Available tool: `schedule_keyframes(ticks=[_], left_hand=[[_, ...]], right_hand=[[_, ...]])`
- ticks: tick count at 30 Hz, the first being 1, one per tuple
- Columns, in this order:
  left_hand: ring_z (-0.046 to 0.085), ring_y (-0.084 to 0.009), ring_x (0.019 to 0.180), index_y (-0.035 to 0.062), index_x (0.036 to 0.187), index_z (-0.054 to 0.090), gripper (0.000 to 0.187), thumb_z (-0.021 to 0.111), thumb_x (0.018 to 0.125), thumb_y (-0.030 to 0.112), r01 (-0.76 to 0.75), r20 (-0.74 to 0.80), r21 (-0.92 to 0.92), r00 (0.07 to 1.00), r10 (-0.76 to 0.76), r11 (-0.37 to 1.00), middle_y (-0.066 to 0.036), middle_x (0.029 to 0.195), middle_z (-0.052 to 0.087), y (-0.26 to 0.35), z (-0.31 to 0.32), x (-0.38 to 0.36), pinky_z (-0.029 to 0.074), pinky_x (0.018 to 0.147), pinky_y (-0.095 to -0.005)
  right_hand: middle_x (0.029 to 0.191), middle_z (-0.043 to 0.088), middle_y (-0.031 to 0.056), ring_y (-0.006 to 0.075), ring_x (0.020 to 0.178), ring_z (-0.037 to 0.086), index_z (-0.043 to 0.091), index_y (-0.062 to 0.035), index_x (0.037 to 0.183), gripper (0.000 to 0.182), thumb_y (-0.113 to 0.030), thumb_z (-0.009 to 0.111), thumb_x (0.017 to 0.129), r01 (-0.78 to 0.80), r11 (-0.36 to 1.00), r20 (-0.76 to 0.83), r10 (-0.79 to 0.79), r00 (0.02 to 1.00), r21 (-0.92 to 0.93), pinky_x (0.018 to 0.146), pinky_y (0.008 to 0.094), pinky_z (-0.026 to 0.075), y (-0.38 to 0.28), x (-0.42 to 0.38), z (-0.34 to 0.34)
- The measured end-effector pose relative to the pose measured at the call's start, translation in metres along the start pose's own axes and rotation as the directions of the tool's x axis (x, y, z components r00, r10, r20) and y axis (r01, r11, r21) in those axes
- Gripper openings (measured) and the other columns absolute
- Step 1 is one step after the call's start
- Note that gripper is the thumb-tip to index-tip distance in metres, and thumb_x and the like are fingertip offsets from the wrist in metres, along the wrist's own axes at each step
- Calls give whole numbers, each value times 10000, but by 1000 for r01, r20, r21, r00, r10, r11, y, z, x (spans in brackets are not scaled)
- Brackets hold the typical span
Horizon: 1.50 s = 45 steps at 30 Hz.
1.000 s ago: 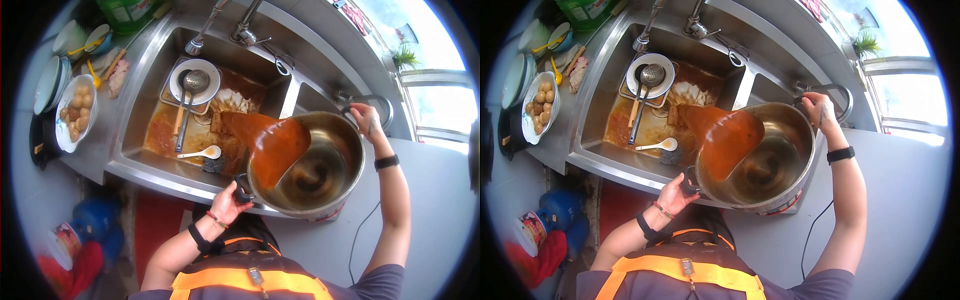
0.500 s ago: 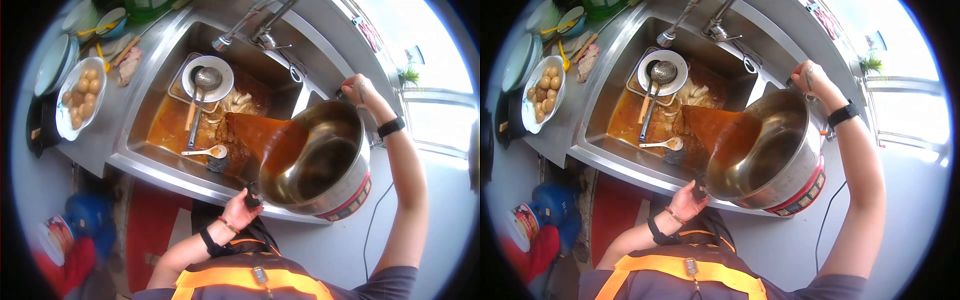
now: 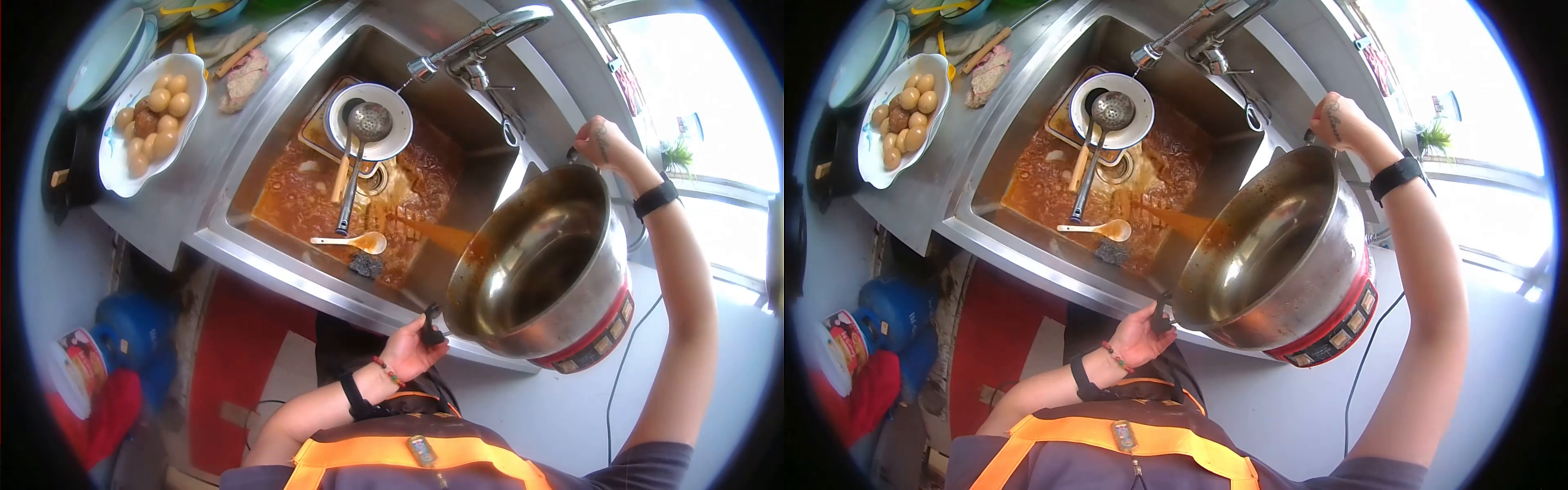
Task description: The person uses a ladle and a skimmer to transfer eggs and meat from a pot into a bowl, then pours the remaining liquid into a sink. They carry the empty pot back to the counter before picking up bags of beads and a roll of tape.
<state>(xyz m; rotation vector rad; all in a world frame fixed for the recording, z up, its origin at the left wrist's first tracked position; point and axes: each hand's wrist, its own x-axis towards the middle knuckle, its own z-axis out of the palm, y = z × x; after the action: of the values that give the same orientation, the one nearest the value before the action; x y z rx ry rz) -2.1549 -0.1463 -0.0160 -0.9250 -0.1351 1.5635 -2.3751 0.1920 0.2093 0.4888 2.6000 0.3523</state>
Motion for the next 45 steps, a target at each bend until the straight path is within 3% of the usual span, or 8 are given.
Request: schedule_keyframes(ticks=[14,16,18,22,31,33,40,45], left_hand=[[608,-250,777,53,869,539,313,451,919,350,-42,-25,95,999,44,995,-67,809,588,2,15,-21,530,731,-394],[609,-261,775,52,874,535,327,446,919,363,-158,-27,180,986,166,971,-75,819,588,4,48,-48,530,733,-407],[611,-279,785,47,860,526,343,431,925,370,-223,77,232,975,211,947,-89,874,591,9,54,-61,526,750,-425],[597,-270,874,73,1050,523,314,425,930,346,-103,1,218,994,106,971,-80,939,588,-13,28,-45,522,767,-448],[588,-256,948,46,1095,513,329,447,929,322,-99,54,429,995,84,898,-125,1018,589,-19,38,-41,526,770,-459],[587,-251,947,37,1097,513,337,449,929,322,-105,46,497,994,95,862,-123,1016,588,-33,52,-43,530,764,-452],[602,-194,796,34,892,571,306,454,929,315,-265,121,745,956,267,612,-76,843,602,-89,83,-37,540,715,-433],[613,-140,783,9,1044,552,321,440,939,291,-352,239,871,913,330,344,-56,875,612,-117,72,-7,550,692,-328]], right_hand=[[776,651,170,289,729,640,668,-15,836,213,-170,556,742,-88,993,-5,89,996,76,701,344,504,5,-31,-15],[846,662,165,254,740,644,671,-25,904,235,-205,579,784,-108,947,-199,174,964,304,705,334,504,13,-54,-37],[891,662,159,223,751,637,660,-22,965,260,-224,589,817,211,955,-429,-106,897,207,706,320,499,46,-66,-50],[821,646,206,302,765,641,650,-9,914,257,-226,604,786,-123,966,-160,162,974,228,710,349,497,48,-85,-1],[769,655,121,165,633,586,627,33,993,270,-155,573,807,-52,871,-317,233,919,489,602,288,471,127,-208,75],[648,594,43,83,485,481,618,1,1043,267,-159,552,839,-282,669,-122,489,864,688,446,236,400,123,-242,69],[560,449,-45,31,466,384,577,-37,1108,291,-210,551,876,-127,371,-153,637,755,920,404,190,296,184,-318,156],[555,440,-41,47,486,399,588,-21,941,233,-242,529,895,-70,40,26,660,750,997,452,198,318,222,-342,248]])
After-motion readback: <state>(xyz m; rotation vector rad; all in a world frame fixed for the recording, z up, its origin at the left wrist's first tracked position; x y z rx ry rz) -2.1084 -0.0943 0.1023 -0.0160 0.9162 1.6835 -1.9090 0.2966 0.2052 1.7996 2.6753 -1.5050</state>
